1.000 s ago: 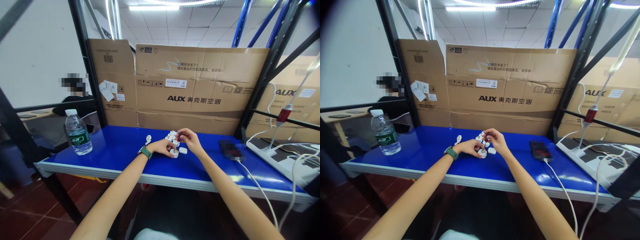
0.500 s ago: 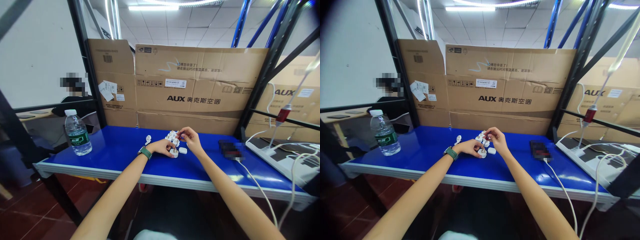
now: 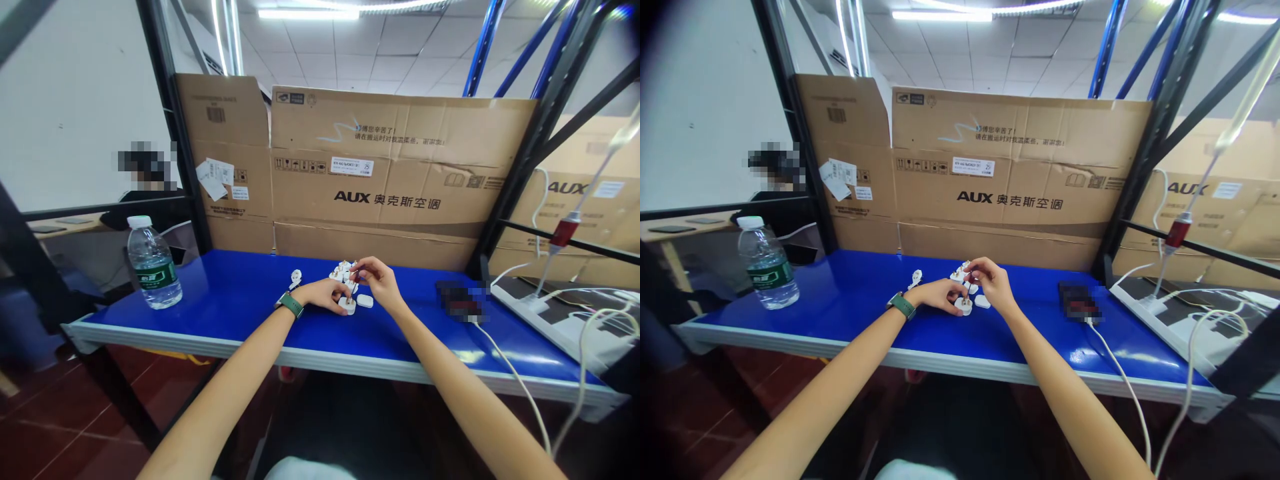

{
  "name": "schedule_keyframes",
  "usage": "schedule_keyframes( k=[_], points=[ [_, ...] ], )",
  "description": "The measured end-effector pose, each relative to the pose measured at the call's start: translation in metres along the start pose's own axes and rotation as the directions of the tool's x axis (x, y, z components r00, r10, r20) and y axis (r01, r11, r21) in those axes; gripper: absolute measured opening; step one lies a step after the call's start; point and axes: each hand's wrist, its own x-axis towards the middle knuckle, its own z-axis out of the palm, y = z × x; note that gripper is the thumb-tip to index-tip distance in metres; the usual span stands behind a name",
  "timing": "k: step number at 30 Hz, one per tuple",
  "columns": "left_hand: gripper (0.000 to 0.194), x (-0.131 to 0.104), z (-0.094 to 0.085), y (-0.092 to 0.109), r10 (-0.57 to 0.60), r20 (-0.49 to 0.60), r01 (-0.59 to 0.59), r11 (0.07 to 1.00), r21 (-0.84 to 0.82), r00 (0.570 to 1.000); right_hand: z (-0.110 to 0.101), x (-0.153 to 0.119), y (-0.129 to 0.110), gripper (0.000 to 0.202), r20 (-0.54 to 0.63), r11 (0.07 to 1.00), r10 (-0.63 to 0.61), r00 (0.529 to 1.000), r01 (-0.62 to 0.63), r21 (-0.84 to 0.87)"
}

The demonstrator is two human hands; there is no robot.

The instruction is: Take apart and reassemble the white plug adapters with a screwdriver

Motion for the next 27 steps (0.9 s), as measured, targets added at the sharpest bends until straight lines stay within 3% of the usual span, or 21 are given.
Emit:
schedule_keyframes(
  k=[11, 17, 22, 27],
  points=[
    [0.050, 0.000, 0.001, -0.001, -0.040, 0.000, 0.040, 0.999, 0.004, 0.999, -0.003, 0.001, 0.002, 0.027, 0.084, 0.996, 0.090, 0.992, -0.091, 0.008],
    [0.054, -0.001, 0.000, -0.001, -0.053, -0.015, 0.054, 0.998, 0.021, 0.998, -0.001, 0.006, 0.010, 0.032, -0.004, 0.985, 0.018, 1.000, -0.018, -0.174],
    [0.058, 0.001, 0.001, -0.005, -0.083, 0.005, 0.083, 0.996, 0.014, 0.997, -0.005, 0.009, 0.010, 0.024, 0.011, 0.996, 0.032, 0.999, -0.031, -0.086],
    [0.057, 0.002, 0.001, -0.007, -0.064, 0.014, 0.063, 0.998, 0.011, 0.998, -0.008, 0.008, 0.007, 0.028, 0.136, 1.000, 0.016, 0.991, -0.015, -0.004]
  ],
)
